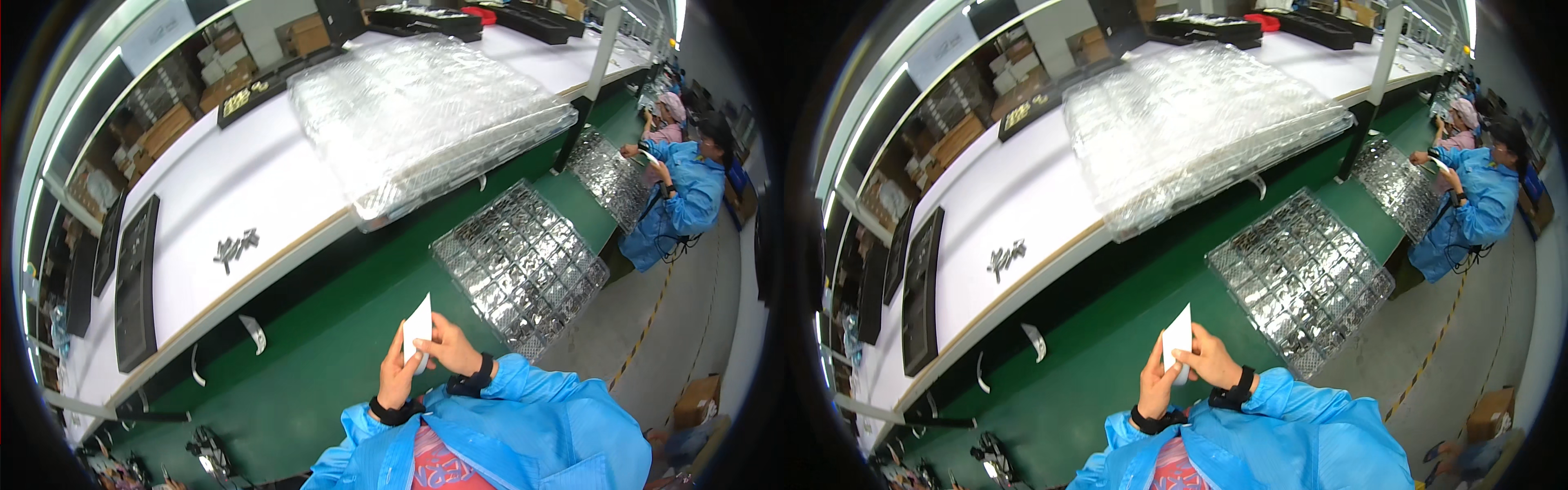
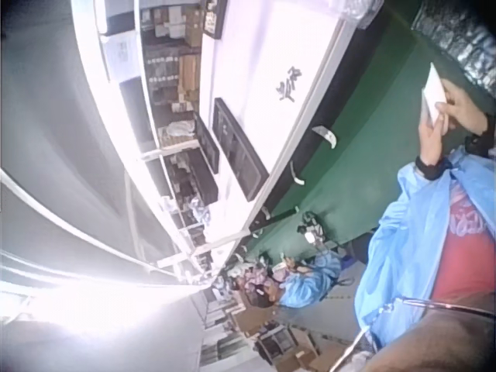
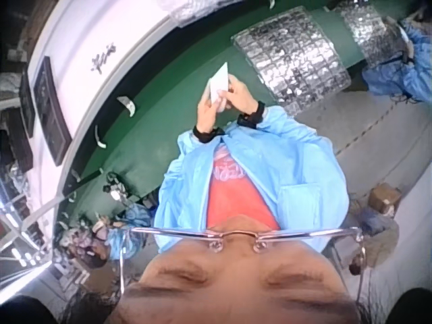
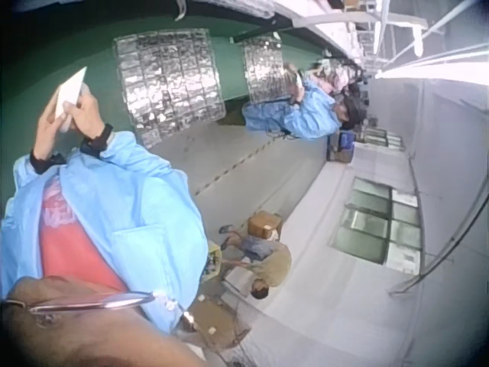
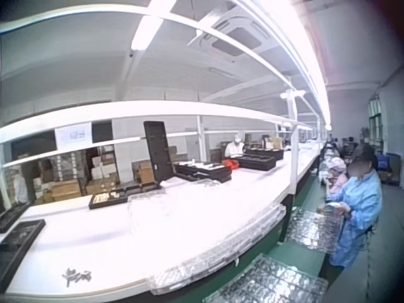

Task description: The person picks up a white plastic component, peels a small adhesive strip from a sheet, and presses it onto the component. They then pick up a small metal piece and press it onto the plastic component before setting it down.

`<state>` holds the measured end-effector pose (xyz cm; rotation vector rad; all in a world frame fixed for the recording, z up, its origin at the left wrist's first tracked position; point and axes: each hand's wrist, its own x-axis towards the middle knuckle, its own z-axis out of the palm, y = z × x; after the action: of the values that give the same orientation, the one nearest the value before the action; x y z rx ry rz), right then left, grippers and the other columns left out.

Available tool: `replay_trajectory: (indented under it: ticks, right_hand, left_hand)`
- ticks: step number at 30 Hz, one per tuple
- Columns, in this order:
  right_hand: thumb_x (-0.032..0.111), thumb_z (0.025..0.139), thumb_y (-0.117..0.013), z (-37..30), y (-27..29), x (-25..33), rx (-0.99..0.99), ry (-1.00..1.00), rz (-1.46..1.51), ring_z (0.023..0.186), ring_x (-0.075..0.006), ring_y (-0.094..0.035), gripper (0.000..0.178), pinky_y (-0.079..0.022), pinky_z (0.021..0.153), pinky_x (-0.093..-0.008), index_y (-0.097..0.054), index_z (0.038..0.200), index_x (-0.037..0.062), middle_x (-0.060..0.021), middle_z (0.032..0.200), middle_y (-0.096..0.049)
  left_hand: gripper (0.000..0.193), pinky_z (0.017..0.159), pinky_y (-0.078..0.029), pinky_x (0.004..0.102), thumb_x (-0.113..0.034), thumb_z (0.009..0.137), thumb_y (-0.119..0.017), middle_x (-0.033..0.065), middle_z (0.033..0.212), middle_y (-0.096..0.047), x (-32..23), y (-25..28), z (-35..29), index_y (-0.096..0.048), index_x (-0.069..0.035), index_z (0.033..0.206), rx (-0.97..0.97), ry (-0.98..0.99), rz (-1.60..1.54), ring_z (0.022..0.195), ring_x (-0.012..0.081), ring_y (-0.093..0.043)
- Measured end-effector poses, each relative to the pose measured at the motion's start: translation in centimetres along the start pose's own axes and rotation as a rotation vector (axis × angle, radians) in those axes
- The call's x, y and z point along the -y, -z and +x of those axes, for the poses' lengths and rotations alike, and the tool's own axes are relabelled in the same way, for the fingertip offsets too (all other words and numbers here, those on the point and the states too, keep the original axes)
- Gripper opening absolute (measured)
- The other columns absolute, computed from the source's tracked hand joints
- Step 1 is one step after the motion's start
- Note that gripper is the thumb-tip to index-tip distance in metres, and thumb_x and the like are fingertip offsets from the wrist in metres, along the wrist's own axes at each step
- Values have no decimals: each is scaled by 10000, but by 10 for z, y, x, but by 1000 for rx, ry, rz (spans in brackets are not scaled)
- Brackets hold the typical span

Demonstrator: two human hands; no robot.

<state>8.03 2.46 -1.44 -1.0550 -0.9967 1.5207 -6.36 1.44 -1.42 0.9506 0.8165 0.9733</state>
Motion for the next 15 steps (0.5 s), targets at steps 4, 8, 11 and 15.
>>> replay_trajectory:
  ticks: [4, 8, 11, 15]
  right_hand:
    - [149, 913, -564, 11, 2, -15, -19, -11, -2, 503, -90, -535, 374, -405, 416, -236, -430, 1224, -9, -72, 782, -626]
    - [163, 960, -496, 23, 3, -16, -5, -96, -93, 609, -87, -562, 370, -446, 472, -229, -388, 1273, -3, -60, 839, -603]
    - [206, 972, -477, 39, 10, -28, -79, -78, -168, 696, -100, -583, 333, -484, 546, -255, -453, 1227, -7, -64, 889, -605]
    - [259, 973, -475, 82, 40, -52, -18, -163, -200, 813, -145, -604, 322, -507, 645, -276, -535, 1145, -7, -74, 964, -622]
  left_hand:
    - [626, 732, -525, 292, 17, 913, -475, 142, 1121, -595, 7, 10, 6, -195, -42, 1471, 9, 15, 14, 801, 190, -637]
    - [625, 715, -541, 308, 12, 915, -472, 164, 1081, -607, 0, 12, 22, -189, -46, 1470, -4, 32, -35, 793, 209, -644]
    - [581, 670, -549, 312, -8, 923, -468, 172, 1003, -630, 1, 20, 38, -237, -43, 1455, -42, 73, -37, 750, 208, -650]
    - [520, 534, -536, 308, -44, 927, -465, 165, 859, -643, 20, 55, 79, -316, -41, 1425, -193, 187, 10, 632, 211, -640]
